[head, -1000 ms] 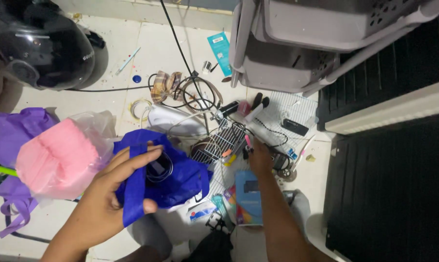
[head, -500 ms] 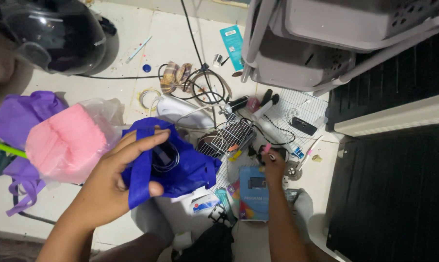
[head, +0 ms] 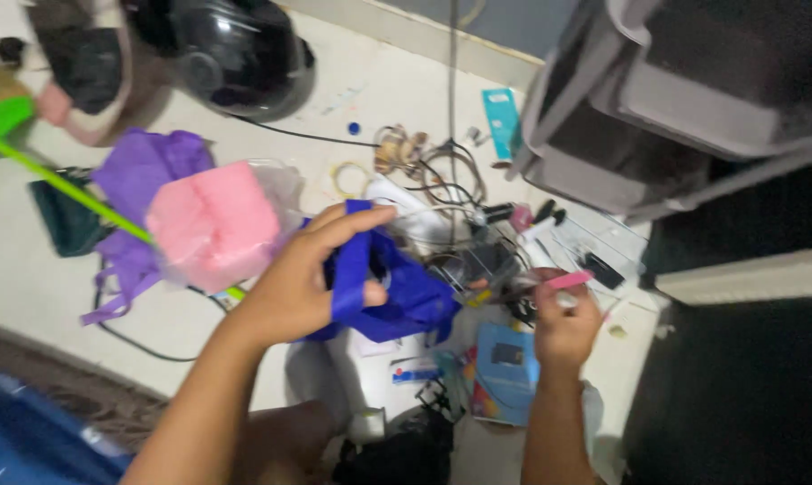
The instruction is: The person sits on the floor and organizes various items into a blue bag and a plastic drawer unit. They place a metal rack, a blue box, a white appliance, and other small objects into the bag or drawers.
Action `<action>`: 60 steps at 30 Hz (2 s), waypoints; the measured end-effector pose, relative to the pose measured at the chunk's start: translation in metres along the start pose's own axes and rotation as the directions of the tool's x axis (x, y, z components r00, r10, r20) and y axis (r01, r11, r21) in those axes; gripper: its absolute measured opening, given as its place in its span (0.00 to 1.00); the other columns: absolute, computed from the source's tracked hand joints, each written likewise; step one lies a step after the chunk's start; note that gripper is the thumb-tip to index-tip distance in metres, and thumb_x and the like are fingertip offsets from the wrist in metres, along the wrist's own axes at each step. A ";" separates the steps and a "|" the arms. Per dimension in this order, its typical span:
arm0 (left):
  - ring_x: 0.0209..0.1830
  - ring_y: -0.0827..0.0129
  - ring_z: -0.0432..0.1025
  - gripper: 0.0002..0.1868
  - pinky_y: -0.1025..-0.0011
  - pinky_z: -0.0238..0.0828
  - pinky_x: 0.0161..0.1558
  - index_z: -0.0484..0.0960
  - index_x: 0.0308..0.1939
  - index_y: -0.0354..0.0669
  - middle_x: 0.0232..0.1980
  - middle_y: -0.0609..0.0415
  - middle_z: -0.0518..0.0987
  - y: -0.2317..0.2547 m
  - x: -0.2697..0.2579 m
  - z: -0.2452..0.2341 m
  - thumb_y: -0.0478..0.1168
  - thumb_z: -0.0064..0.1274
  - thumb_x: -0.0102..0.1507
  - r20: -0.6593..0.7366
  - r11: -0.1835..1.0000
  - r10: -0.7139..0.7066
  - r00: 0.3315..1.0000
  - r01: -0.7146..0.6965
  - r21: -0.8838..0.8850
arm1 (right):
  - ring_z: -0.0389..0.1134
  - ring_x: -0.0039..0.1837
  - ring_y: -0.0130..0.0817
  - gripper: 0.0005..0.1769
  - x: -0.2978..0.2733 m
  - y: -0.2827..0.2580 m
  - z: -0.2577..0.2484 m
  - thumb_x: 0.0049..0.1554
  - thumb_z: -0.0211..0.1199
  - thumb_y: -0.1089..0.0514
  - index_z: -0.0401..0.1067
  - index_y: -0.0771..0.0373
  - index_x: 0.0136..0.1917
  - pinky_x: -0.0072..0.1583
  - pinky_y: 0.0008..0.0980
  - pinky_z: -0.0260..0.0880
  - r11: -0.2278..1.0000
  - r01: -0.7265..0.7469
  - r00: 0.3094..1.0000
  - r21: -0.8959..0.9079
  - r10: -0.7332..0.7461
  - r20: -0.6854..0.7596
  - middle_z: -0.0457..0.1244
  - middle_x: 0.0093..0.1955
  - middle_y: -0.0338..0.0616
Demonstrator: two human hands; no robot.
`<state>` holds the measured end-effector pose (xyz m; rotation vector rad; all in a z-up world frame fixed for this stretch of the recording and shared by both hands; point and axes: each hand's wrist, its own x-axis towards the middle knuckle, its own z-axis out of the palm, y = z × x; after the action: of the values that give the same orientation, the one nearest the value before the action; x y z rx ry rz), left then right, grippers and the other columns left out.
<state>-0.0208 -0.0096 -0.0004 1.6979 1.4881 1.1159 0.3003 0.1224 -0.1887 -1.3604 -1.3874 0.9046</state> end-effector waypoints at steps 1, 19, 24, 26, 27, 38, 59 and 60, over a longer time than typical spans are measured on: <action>0.71 0.59 0.66 0.38 0.65 0.53 0.73 0.71 0.71 0.47 0.67 0.47 0.71 0.002 -0.005 -0.005 0.55 0.61 0.58 -0.017 1.000 -0.002 1.000 0.002 0.013 | 0.65 0.38 0.19 0.14 -0.018 -0.002 0.038 0.58 0.66 0.49 0.80 0.55 0.55 0.38 0.19 0.59 1.000 0.009 1.000 0.013 -0.009 0.015 0.71 0.44 0.34; 0.76 0.57 0.63 0.39 0.56 0.49 0.76 0.71 0.70 0.46 0.73 0.48 0.72 -0.002 -0.004 0.015 0.56 0.58 0.58 0.096 0.995 0.002 0.995 -0.012 0.098 | 0.54 0.76 0.67 0.50 0.008 0.265 0.019 0.47 0.70 0.42 0.57 0.41 0.80 0.63 0.61 0.64 0.589 0.195 0.956 -0.784 0.064 0.285 0.45 0.82 0.66; 0.78 0.59 0.61 0.41 0.57 0.46 0.77 0.74 0.69 0.47 0.74 0.53 0.74 -0.002 0.008 0.028 0.58 0.60 0.54 0.110 0.989 -0.070 0.991 0.054 0.136 | 0.58 0.70 0.63 0.46 0.015 0.322 0.014 0.50 0.70 0.47 0.59 0.42 0.79 0.61 0.62 0.67 0.606 0.202 0.963 -0.770 0.019 0.268 0.57 0.75 0.56; 0.77 0.59 0.62 0.40 0.57 0.47 0.77 0.74 0.68 0.46 0.73 0.51 0.74 -0.003 0.017 0.028 0.57 0.60 0.54 0.109 0.991 -0.075 0.991 0.062 0.116 | 0.61 0.71 0.53 0.42 0.022 0.288 0.010 0.52 0.68 0.44 0.61 0.46 0.78 0.65 0.51 0.65 0.787 -0.028 0.978 -0.617 0.148 0.145 0.61 0.73 0.50; 0.77 0.58 0.63 0.40 0.57 0.49 0.77 0.74 0.68 0.45 0.73 0.50 0.74 -0.003 0.019 0.027 0.56 0.60 0.54 0.097 0.993 -0.083 0.992 0.074 0.095 | 0.65 0.72 0.42 0.39 0.023 0.270 0.008 0.54 0.66 0.40 0.64 0.49 0.76 0.69 0.39 0.62 0.885 -0.243 0.955 -0.397 0.291 0.062 0.65 0.71 0.44; 0.76 0.56 0.62 0.39 0.59 0.49 0.75 0.72 0.70 0.46 0.73 0.46 0.70 0.000 0.024 0.025 0.56 0.58 0.58 0.051 0.995 -0.073 0.996 0.070 0.068 | 0.60 0.75 0.41 0.43 -0.036 0.116 0.075 0.54 0.73 0.57 0.58 0.60 0.78 0.76 0.44 0.57 0.549 -0.476 0.779 0.687 -0.100 0.620 0.59 0.75 0.48; 0.75 0.57 0.66 0.40 0.60 0.54 0.75 0.72 0.69 0.43 0.72 0.45 0.72 -0.013 0.004 0.019 0.59 0.54 0.56 -0.160 0.983 -0.086 0.983 0.110 0.147 | 0.72 0.46 0.42 0.18 0.071 0.204 0.117 0.57 0.53 0.53 0.80 0.53 0.55 0.49 0.42 0.69 0.867 0.193 0.910 -0.459 0.017 0.414 0.72 0.51 0.42; 0.75 0.57 0.66 0.40 0.60 0.54 0.76 0.72 0.68 0.42 0.72 0.45 0.72 -0.014 0.004 0.019 0.59 0.53 0.57 -0.174 0.982 -0.072 0.982 0.100 0.159 | 0.66 0.53 0.50 0.19 0.081 0.219 0.126 0.54 0.54 0.54 0.80 0.51 0.55 0.56 0.50 0.66 0.727 0.447 0.853 -0.521 -0.170 0.494 0.71 0.52 0.44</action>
<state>-0.0107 -0.0016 -0.0208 1.6648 1.7883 1.1384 0.2470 0.2396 -0.4207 -1.3634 -2.3326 0.5198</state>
